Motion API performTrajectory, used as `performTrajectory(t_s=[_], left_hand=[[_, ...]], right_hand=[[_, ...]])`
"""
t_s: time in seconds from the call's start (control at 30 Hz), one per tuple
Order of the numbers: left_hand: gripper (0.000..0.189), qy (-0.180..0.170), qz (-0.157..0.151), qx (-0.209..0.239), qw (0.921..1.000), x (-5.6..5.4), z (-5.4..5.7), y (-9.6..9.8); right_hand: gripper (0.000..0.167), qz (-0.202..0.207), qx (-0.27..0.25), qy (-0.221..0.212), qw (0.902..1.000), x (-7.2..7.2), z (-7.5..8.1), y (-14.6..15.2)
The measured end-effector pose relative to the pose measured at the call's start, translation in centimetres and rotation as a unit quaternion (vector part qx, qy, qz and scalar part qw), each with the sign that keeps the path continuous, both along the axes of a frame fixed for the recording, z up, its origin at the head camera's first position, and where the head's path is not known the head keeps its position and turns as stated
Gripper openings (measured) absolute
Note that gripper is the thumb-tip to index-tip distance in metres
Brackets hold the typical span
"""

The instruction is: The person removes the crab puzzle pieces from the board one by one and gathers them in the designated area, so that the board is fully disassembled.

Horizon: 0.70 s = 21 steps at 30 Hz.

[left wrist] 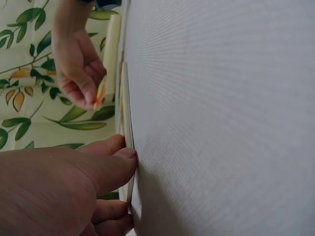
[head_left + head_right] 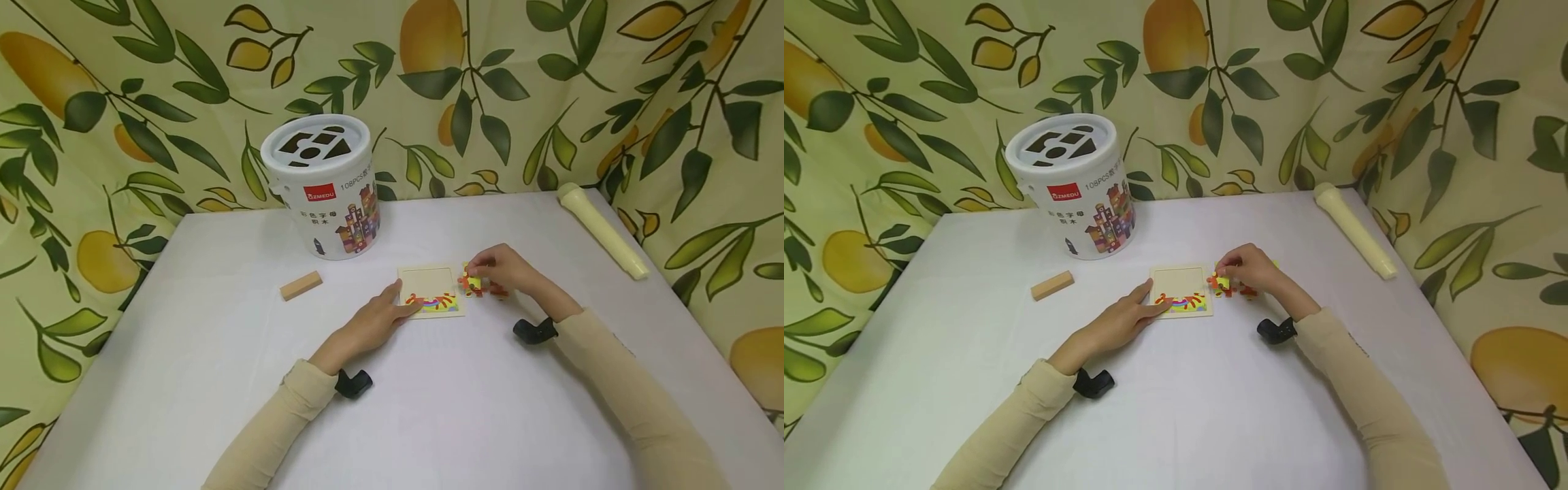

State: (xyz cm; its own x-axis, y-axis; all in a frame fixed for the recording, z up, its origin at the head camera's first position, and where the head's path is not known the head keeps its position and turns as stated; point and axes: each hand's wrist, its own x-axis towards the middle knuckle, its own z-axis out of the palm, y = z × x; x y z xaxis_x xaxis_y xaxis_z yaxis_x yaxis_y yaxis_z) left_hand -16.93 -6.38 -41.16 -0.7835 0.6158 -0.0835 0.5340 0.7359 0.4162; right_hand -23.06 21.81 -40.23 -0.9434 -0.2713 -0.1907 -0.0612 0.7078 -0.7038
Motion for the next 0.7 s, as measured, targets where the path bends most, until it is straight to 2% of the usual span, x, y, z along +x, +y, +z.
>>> performTrajectory(t_s=[0.17,0.37,0.53,0.7], left_hand=[[0.037,0.001,-0.003,0.007,1.0,0.1,-0.2,-0.1],[0.036,0.008,-0.004,0.01,0.9999,0.2,-0.2,-0.4],[0.036,0.007,-0.001,0.015,0.9999,0.2,-0.1,-0.3],[0.037,-0.009,0.01,0.01,0.9999,0.1,-0.1,-0.1]], right_hand=[[0.024,-0.013,0.006,0.027,0.9995,0.5,-0.6,3.5],[0.026,-0.052,0.011,0.045,0.9976,1.7,-1.0,6.9],[0.024,-0.069,0.024,0.04,0.9965,2.4,-1.3,8.2],[0.018,-0.061,0.038,0.055,0.9959,2.7,-1.5,8.4]])
